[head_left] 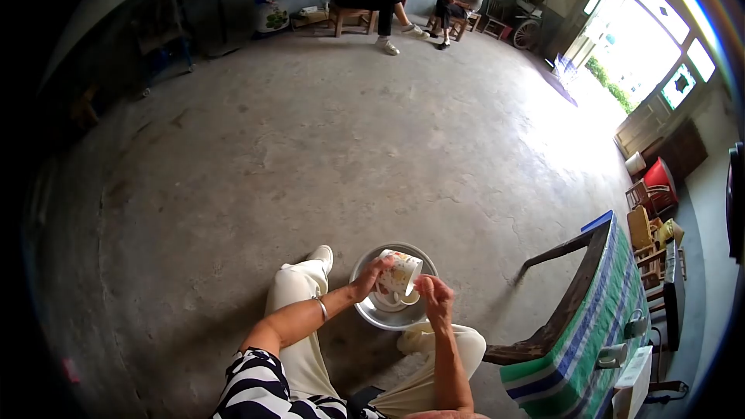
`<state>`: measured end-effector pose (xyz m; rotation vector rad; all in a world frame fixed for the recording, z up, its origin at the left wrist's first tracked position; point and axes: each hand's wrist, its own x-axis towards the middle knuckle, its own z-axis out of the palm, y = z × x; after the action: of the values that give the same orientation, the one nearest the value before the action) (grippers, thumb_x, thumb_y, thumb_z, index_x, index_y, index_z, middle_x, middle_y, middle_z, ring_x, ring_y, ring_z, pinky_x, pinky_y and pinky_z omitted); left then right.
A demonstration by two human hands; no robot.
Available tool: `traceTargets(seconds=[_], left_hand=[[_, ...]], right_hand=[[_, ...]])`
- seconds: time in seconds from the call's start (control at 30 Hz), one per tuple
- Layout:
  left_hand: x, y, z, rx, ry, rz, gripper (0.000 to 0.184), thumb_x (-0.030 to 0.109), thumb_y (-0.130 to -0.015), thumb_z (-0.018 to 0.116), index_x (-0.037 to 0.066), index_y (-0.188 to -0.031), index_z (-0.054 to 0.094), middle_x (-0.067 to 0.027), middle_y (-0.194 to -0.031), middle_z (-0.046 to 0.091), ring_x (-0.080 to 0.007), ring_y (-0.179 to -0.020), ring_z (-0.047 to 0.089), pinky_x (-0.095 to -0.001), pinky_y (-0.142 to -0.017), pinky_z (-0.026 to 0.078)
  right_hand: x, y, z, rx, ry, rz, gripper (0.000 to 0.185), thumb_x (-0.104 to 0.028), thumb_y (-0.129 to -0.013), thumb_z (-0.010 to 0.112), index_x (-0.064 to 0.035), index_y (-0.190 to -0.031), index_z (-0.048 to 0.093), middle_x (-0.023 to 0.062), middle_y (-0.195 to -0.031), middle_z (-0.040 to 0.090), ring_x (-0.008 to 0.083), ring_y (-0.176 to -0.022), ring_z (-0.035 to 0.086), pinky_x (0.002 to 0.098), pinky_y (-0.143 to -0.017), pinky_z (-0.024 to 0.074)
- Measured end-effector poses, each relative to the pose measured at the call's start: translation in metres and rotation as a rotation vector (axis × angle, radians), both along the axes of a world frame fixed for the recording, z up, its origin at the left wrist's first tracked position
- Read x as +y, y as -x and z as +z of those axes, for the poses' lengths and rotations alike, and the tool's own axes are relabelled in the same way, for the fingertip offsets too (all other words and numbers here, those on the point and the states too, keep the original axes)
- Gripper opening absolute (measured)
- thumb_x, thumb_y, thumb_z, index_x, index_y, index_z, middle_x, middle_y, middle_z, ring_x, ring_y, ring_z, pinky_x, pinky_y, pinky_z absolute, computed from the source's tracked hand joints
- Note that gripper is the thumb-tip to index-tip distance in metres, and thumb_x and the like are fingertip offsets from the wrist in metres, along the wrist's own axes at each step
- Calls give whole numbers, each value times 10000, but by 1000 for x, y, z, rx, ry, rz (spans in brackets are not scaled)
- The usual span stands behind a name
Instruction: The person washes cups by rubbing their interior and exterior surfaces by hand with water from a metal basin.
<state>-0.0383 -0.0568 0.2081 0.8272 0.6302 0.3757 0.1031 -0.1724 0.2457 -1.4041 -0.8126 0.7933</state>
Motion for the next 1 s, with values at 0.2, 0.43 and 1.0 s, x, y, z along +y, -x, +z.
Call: traceTargets(seconds=[0.2,0.43,1.0], left_hand=[[-10,-2,-10,-64,175,-35,484,554,-825,468,169,-1106,552,16,-872,616,-92,-732,587,-246,-541,486],[-7,4,0,-104,261,-101,436,526,-837,467,215,-1140,507,23,-854,572,-89,-676,559,-226,-427,435],[-1,-3,7,-260,504,-184,556,587,-854,403,91,-1022,591,-41,-884,642,-152,-737,621,-307,-565,511]], right_hand=[[7,48,-7,-318,44,-66,218,-163,-913,493,9,-1026,566,60,-796,599,96,-757,531,258,-669,445],[-12,53,1,-703,-14,17,147,-105,-867,513,-12,-979,532,189,-759,594,334,-674,598,374,-590,467],[-2,12,29,-1136,-296,423,261,27,-727,548,-13,-984,524,114,-790,604,276,-784,598,360,-773,457]])
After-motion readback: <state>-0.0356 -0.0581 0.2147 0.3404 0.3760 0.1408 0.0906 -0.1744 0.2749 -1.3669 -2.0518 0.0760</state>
